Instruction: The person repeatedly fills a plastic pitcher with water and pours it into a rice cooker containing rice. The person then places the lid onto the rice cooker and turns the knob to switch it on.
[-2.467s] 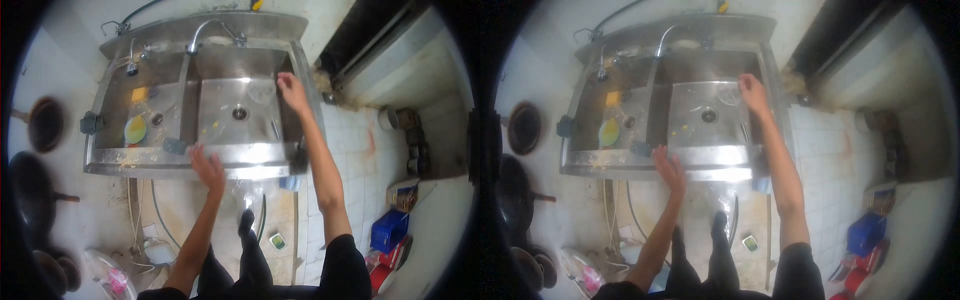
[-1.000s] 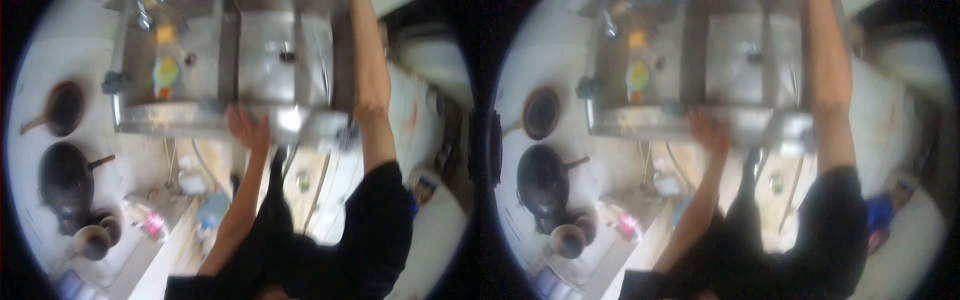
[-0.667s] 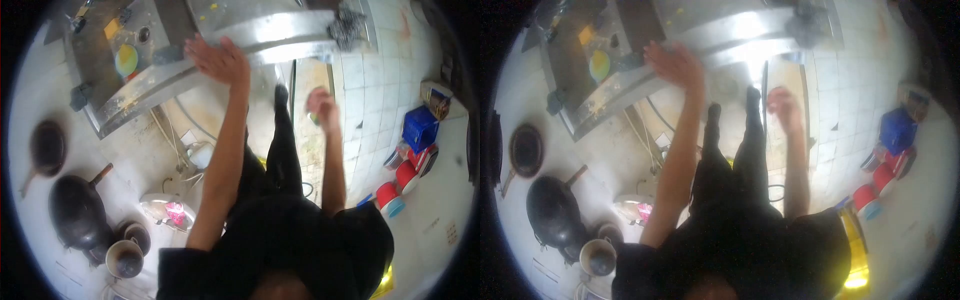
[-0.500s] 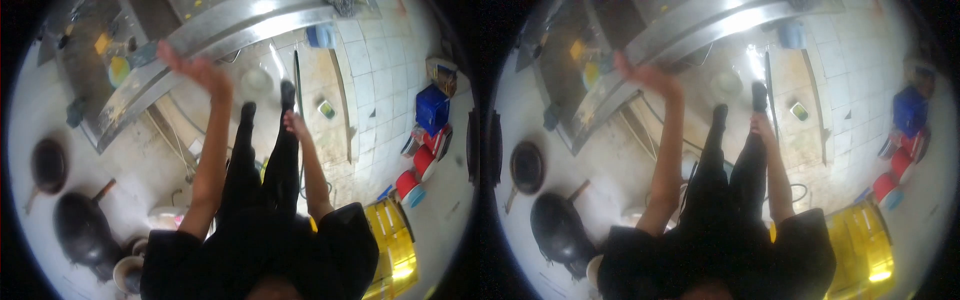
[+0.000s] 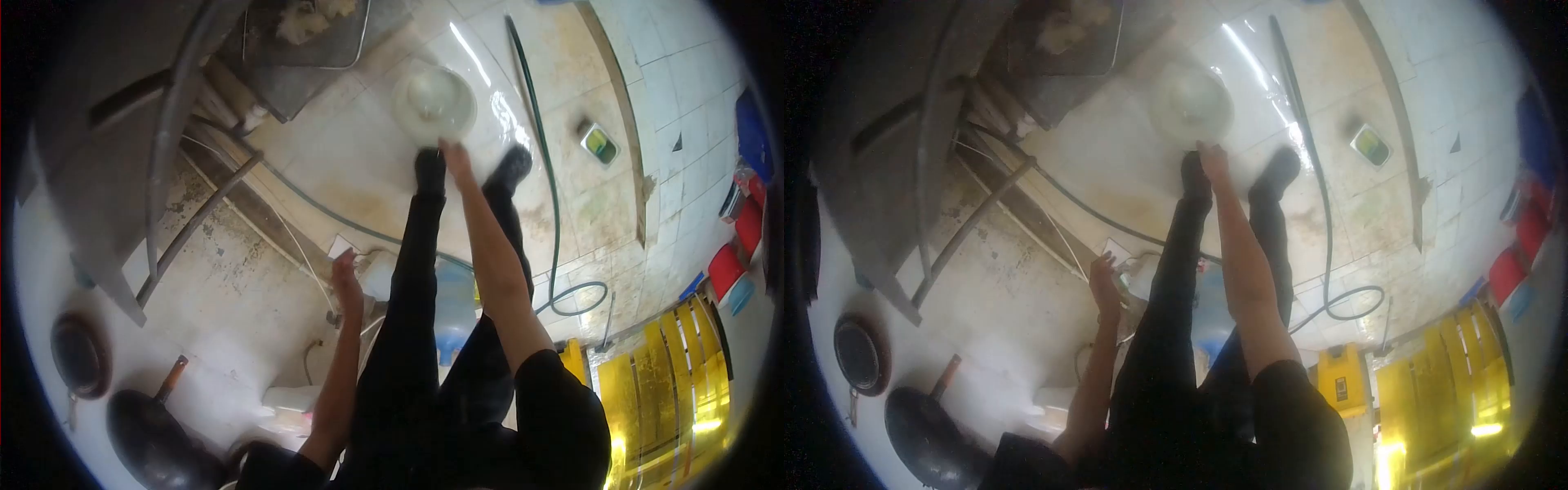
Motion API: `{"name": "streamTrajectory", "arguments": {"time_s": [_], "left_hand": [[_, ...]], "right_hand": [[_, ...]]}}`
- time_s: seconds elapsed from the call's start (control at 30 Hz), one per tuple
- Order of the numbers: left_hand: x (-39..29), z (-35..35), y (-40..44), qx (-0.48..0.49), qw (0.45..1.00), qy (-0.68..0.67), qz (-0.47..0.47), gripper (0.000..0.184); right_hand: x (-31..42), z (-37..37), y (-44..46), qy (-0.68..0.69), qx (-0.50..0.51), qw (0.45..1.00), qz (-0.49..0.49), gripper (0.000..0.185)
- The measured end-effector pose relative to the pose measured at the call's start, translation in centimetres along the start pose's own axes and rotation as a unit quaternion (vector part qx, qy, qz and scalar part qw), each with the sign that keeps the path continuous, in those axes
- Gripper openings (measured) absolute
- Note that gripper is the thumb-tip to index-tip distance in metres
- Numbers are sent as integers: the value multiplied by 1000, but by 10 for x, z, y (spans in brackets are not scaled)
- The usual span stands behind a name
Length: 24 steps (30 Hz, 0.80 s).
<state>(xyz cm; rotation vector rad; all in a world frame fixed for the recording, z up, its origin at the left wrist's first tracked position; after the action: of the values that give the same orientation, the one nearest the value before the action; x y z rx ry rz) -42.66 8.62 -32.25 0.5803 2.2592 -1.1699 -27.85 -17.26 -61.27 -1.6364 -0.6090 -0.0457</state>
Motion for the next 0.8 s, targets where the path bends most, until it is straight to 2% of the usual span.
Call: {"name": "streamTrajectory", "arguments": {"time_s": [0.03, 0.1, 0.17, 0.2, 0.27, 0.33, 0.37, 0.43, 0.47, 0.53, 0.73, 0.8], "left_hand": [[8, 2, 0, 8, 999, -40, -13, 33], [18, 6, 3, 48, 999, -2, 6, 32], [16, 14, 3, 86, 995, 34, 24, 32], [18, 20, 3, 82, 997, -4, 5, 29], [8, 36, 7, 77, 996, -42, -14, 26], [-14, 62, 21, 131, 989, 61, 41, 19], [-25, 74, 32, 132, 988, 64, 40, 19], [-54, 98, 48, 162, 975, 38, 145, 16], [-64, 105, 51, 164, 975, 41, 145, 16], [-74, 115, 57, 161, 983, -57, 74, 15], [-57, 129, 52, 176, 983, -10, 42, 17], [-49, 134, 55, 182, 983, -1, 33, 17]], "right_hand": [[-1, 6, 1, 2, 0, 1000, 3, 47], [2, 0, 0, 9, -124, 990, -61, 50], [3, -4, 0, 38, -91, 994, -52, 50], [4, -3, -2, 68, -59, 995, -44, 51], [-1, -2, -1, 67, -54, 995, -55, 54], [0, -6, 2, 68, -52, 994, -69, 56], [3, -9, 0, 51, -54, 995, -64, 56], [15, -18, -15, 36, -53, 996, -55, 57], [28, -27, -27, 1, -61, 995, -82, 54], [32, -30, -28, -29, -72, 991, -108, 51], [20, -25, -20, 29, -75, 985, -150, 47], [12, -21, -16, -22, -93, 988, -124, 47]]}}
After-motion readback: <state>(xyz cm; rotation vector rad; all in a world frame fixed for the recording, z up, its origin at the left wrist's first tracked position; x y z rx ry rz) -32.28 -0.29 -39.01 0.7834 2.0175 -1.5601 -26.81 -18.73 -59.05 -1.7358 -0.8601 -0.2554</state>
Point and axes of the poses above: each hand's wrist, its own y-axis towards the middle knuckle, its own z-axis out of the palm, x = y × z, the point moved 4 cm from there along y, towards the middle knuckle, and after that the axes turned 7 degrees about -y, right-handed, at the moved point
